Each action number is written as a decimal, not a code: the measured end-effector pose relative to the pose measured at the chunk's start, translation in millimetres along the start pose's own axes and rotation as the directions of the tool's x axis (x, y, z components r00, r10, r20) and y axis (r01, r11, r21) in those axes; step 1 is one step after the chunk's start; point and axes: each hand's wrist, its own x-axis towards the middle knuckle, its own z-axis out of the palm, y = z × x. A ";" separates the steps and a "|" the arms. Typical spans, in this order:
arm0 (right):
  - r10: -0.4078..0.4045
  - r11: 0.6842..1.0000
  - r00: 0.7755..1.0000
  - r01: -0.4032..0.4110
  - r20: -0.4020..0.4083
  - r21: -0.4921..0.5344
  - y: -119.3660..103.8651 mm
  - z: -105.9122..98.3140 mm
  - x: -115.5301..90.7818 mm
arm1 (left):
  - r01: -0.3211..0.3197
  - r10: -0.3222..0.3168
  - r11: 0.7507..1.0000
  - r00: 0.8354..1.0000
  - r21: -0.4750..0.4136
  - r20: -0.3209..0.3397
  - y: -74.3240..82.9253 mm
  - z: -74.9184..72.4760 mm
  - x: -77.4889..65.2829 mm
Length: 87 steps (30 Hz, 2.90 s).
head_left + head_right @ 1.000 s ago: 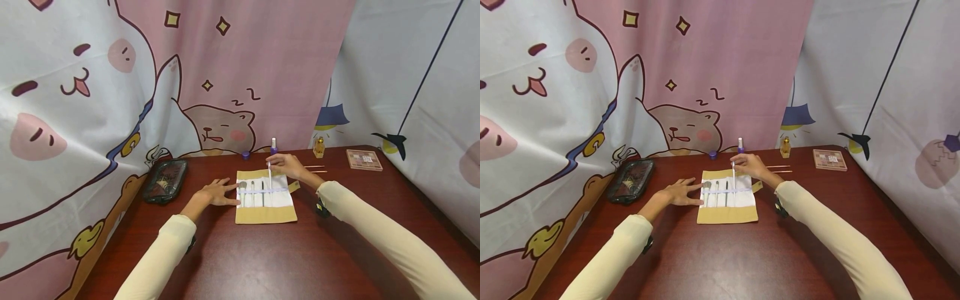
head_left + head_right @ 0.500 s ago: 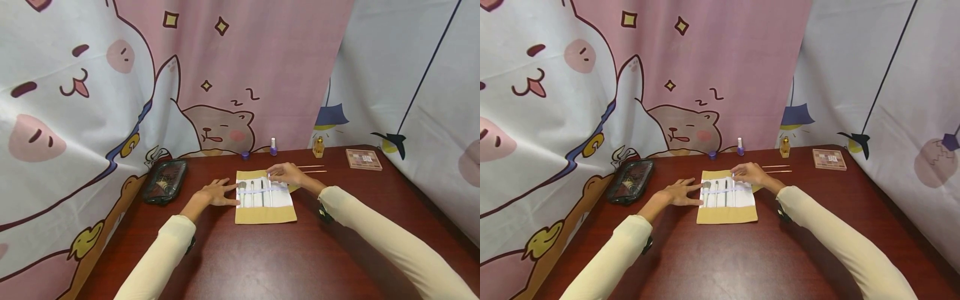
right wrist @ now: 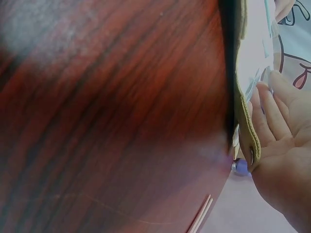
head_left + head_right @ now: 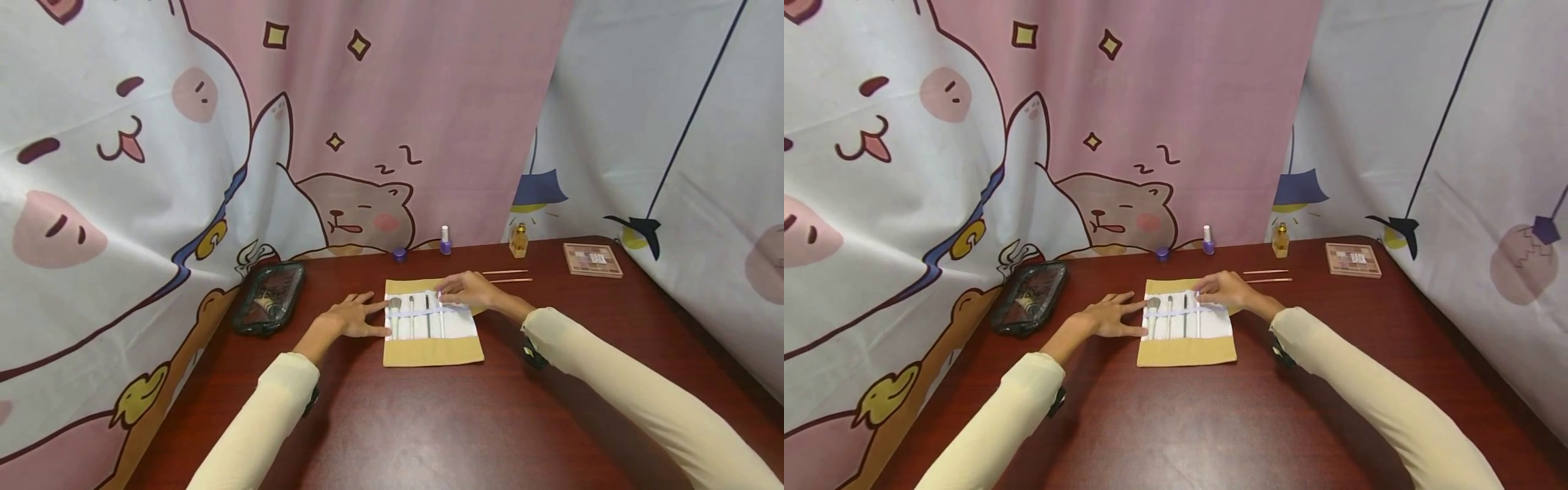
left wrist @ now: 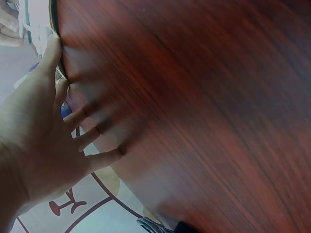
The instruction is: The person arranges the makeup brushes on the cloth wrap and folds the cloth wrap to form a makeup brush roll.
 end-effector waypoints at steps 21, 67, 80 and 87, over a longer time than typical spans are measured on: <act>-0.062 0.997 0.998 0.063 0.024 -0.048 2.2 4.3 -4.6 | -0.017 0.017 1.000 1.000 0.001 -0.004 -0.8 -0.1 -0.5; 0.010 0.993 0.994 -0.023 -0.108 -0.116 40.7 -82.1 -45.7 | -0.013 0.013 1.000 1.000 0.001 0.002 -2.9 1.6 0.5; 0.056 0.958 0.963 -0.127 -0.264 -0.258 79.6 -111.7 -71.9 | 0.001 -0.001 1.000 1.000 -0.007 0.010 -0.3 -0.3 -1.6; 0.083 0.947 0.960 -0.159 -0.266 -0.278 98.0 -116.3 -81.7 | 0.003 -0.003 1.000 1.000 -0.003 0.011 -0.2 -0.8 -0.5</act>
